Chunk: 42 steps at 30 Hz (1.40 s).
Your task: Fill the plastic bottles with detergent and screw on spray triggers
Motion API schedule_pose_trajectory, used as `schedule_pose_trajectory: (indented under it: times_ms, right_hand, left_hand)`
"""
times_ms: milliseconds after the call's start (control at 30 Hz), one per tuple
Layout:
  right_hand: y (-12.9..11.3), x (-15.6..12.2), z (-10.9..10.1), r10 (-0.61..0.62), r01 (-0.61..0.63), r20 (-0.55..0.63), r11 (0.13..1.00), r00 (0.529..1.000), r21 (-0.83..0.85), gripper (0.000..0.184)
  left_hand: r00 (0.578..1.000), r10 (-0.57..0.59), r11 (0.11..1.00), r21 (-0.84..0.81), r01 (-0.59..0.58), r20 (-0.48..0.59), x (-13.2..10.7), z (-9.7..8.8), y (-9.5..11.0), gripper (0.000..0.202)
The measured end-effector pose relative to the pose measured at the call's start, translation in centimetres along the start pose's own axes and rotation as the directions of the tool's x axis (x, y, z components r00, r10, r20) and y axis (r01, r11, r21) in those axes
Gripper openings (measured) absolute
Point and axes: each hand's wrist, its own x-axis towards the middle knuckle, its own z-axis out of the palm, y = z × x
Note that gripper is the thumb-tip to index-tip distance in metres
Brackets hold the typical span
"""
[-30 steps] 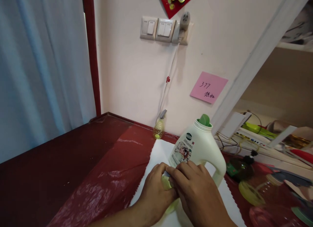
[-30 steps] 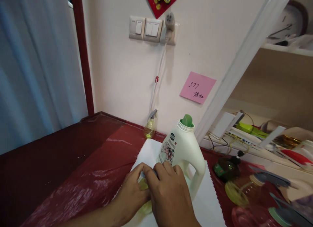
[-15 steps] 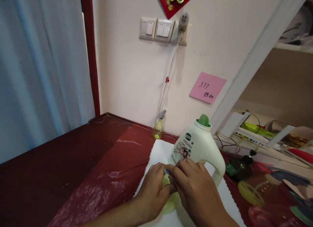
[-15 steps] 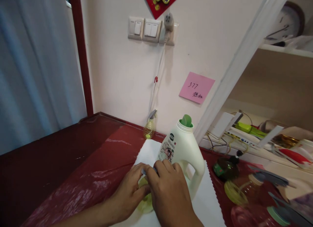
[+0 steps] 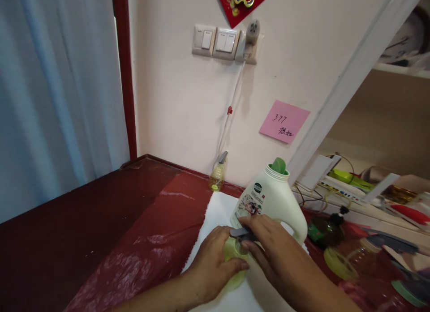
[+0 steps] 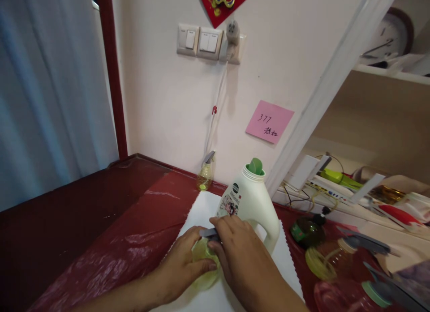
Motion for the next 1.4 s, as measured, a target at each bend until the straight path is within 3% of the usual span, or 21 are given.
schedule_pose_trajectory:
  times_ms: [167, 300, 567, 833, 1167, 1400]
  right_hand:
    - [0.0, 0.2, -1.3, 0.154, -0.169, 0.236, 0.985, 0.959, 0.046, 0.022]
    - [-0.7, 0.8, -1.7, 0.246, -0.269, 0.290, 0.962, 0.925, 0.043, 0.019]
    - [-1.5, 0.8, -0.5, 0.311, -0.318, 0.231, 0.948, 0.922, -0.006, 0.021]
    - [-0.7, -0.3, 0.7, 0.235, -0.231, 0.139, 0.972, 0.962, -0.045, 0.021]
    - [-0.9, 0.2, 0.5, 0.249, -0.252, 0.146, 0.968, 0.958, 0.004, 0.020]
    - [-0.5, -0.5, 1.1, 0.193, -0.189, 0.102, 0.981, 0.976, -0.051, 0.021]
  left_hand:
    - [1.000, -0.017, 1.000, 0.011, 0.017, 0.016, 0.0, 0.0, 0.1, 0.038]
    - [1.000, -0.002, 0.999, 0.035, 0.001, 0.012, -0.1, -0.1, 0.2, 0.035]
    - [1.000, 0.010, 1.000, 0.015, -0.009, -0.022, 0.0, -0.1, 0.2, 0.035]
    - [0.992, 0.019, 1.000, 0.027, -0.016, -0.123, 0.6, 0.1, 1.4, 0.024]
    - [0.994, 0.112, 0.974, 0.197, -0.110, 0.002, 0.6, -1.1, 1.0, 0.023]
    - [0.997, 0.059, 0.998, 0.020, -0.058, -0.053, 0.3, -0.2, 0.5, 0.028]
